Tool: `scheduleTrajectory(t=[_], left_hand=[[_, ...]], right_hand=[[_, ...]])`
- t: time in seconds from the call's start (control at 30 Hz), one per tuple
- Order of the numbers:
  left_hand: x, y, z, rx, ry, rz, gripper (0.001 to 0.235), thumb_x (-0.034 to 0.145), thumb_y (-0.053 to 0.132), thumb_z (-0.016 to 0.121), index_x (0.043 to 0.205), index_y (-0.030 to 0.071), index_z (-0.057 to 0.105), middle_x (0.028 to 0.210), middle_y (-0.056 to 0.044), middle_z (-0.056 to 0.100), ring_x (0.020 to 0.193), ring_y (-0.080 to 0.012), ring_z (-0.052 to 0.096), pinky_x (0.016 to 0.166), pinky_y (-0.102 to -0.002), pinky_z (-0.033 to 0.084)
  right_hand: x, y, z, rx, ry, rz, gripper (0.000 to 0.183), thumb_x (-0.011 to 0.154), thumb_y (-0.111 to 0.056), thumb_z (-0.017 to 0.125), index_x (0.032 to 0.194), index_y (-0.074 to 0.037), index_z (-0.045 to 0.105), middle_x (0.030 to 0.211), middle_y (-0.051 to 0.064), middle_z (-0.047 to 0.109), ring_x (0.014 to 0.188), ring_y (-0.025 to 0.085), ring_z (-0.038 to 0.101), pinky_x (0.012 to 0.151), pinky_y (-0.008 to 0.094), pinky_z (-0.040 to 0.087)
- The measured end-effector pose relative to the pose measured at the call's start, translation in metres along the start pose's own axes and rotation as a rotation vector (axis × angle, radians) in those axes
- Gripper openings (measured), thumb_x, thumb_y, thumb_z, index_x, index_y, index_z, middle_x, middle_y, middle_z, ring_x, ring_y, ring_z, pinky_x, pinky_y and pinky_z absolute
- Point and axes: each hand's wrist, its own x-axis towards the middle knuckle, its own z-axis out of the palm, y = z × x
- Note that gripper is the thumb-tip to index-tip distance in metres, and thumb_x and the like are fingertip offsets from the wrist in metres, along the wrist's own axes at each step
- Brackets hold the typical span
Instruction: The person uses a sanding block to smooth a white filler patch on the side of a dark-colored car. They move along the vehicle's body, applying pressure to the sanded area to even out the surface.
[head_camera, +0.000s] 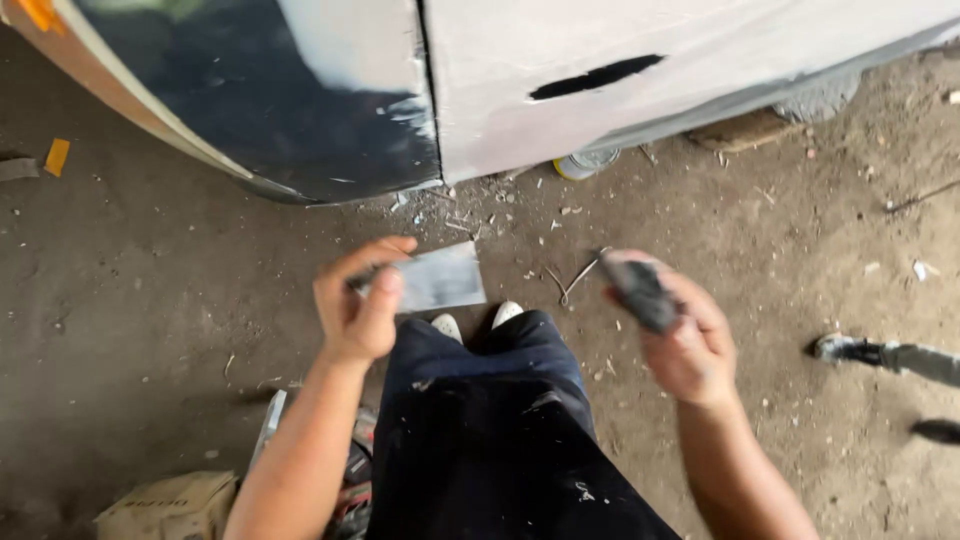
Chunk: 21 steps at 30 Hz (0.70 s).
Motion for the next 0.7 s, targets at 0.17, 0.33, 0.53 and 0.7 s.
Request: scheduleTrajectory(t=[0.17, 0.33, 0.53, 0.7], left_hand=[[0.027, -0.073, -0.053, 0.052, -0.053, -0.072, 0.035, 0.096, 0.028, 0.062, 0.099, -0.006, 0.073, 0.099, -0.016, 0.077, 0.088, -0.0206, 0.070, 0.079, -0.031, 0.053], [0.034, -0.142, -0.054, 0.013, -0.032, 0.247, 0.036, 0.100, 0.028, 0.063, 0.096, -0.007, 0.069, 0.092, -0.017, 0.075, 0.087, -0.0233, 0.075, 0.087, -0.035, 0.060], [0.034, -0.182, -0.045, -0.074, 0.042, 0.545, 0.039, 0.103, 0.030, 0.064, 0.093, -0.008, 0.067, 0.084, -0.016, 0.072, 0.079, -0.0234, 0.075, 0.084, -0.035, 0.066], [0.022, -0.209, -0.045, -0.065, 0.030, 0.776, 0.039, 0.108, 0.031, 0.064, 0.097, -0.006, 0.065, 0.086, -0.012, 0.069, 0.082, -0.0178, 0.072, 0.082, -0.029, 0.063]], right_hand=[[0.080, -0.033, 0.007, -1.500, -0.323, -0.981, 0.046, 0.094, -0.041, 0.072, 0.123, -0.007, 0.066, 0.140, 0.015, 0.056, 0.142, 0.041, 0.046, 0.118, 0.061, 0.042], [0.147, -0.017, -0.017, -1.965, -0.587, -1.491, 0.035, 0.086, -0.038, 0.076, 0.111, -0.014, 0.079, 0.126, 0.015, 0.068, 0.128, 0.042, 0.051, 0.108, 0.061, 0.043], [0.187, 0.014, -0.018, -2.341, -0.890, -1.895, 0.033, 0.077, -0.031, 0.078, 0.104, -0.013, 0.083, 0.117, 0.010, 0.077, 0.119, 0.030, 0.065, 0.104, 0.058, 0.048], [0.181, 0.052, -0.015, -2.389, -0.676, -1.931, 0.037, 0.072, -0.020, 0.082, 0.107, -0.008, 0.084, 0.114, 0.015, 0.079, 0.111, 0.029, 0.071, 0.096, 0.049, 0.053]])
